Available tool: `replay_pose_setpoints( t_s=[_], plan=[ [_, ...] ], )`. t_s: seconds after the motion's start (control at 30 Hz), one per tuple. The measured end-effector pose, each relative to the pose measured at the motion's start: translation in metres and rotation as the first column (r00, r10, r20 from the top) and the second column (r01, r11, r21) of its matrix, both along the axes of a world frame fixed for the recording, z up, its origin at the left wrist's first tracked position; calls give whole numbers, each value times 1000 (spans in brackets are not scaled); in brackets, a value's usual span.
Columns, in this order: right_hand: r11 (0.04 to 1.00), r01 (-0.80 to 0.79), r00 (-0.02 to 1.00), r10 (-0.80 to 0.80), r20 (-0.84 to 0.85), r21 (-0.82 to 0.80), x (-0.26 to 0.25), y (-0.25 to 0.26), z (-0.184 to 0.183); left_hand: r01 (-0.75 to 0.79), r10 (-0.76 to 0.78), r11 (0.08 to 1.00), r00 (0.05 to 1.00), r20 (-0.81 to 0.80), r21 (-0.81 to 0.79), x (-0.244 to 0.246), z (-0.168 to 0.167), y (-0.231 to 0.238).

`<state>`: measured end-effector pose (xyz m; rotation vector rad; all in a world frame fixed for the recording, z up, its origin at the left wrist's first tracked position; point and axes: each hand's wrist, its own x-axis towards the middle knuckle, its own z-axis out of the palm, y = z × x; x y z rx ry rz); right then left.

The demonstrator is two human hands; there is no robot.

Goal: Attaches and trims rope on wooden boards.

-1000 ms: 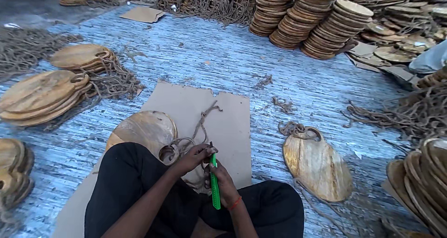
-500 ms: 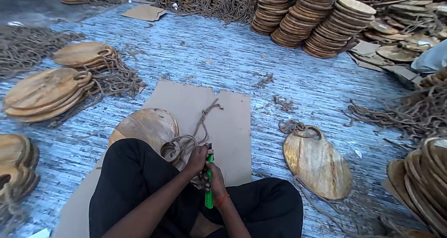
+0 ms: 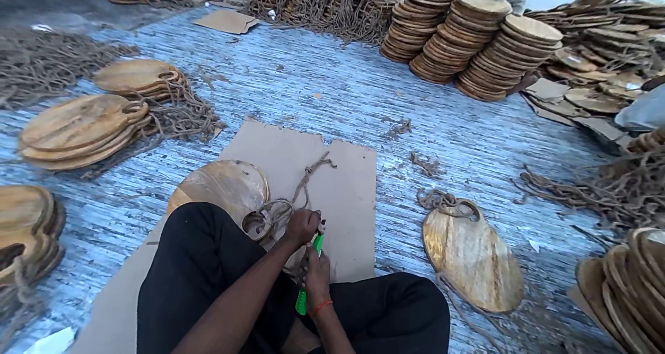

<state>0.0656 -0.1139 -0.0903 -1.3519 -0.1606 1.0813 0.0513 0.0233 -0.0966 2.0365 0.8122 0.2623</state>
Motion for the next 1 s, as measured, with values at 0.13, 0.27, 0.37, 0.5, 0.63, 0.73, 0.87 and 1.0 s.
replay_pose_setpoints(
  t_s=[0.13,0.27,0.37,0.5,0.63,0.73,0.87,1.0],
  plan=[
    [990,140,990,-140,-32,-1,0,-7,13,96,-102,994,990,95,60,25,2,-10],
    [960,253,949,-270,160,120,-11,-40,34,-15,15,1000,999,-43,-5,33,19,-12],
    [875,370,810,-468,353,313,30,-86,79,-304,291,948,948,-131,-92,7,11,35],
    [934,331,916,-352,193,134,66,-71,57,-257,318,933,917,241,-252,16,22,18],
    [999,44,988,-47,145,23,48,-51,35,-185,363,882,852,376,-434,12,24,-1],
    [982,-188,974,188,128,-12,30,-49,26,-164,330,901,862,386,-402,1,12,-3],
    [945,-327,941,326,89,-9,20,-47,22,-141,322,875,884,338,-463,-7,12,-13],
    [943,-332,943,332,35,-3,26,-45,26,-121,347,807,889,298,-578,0,27,-27]
  ],
)
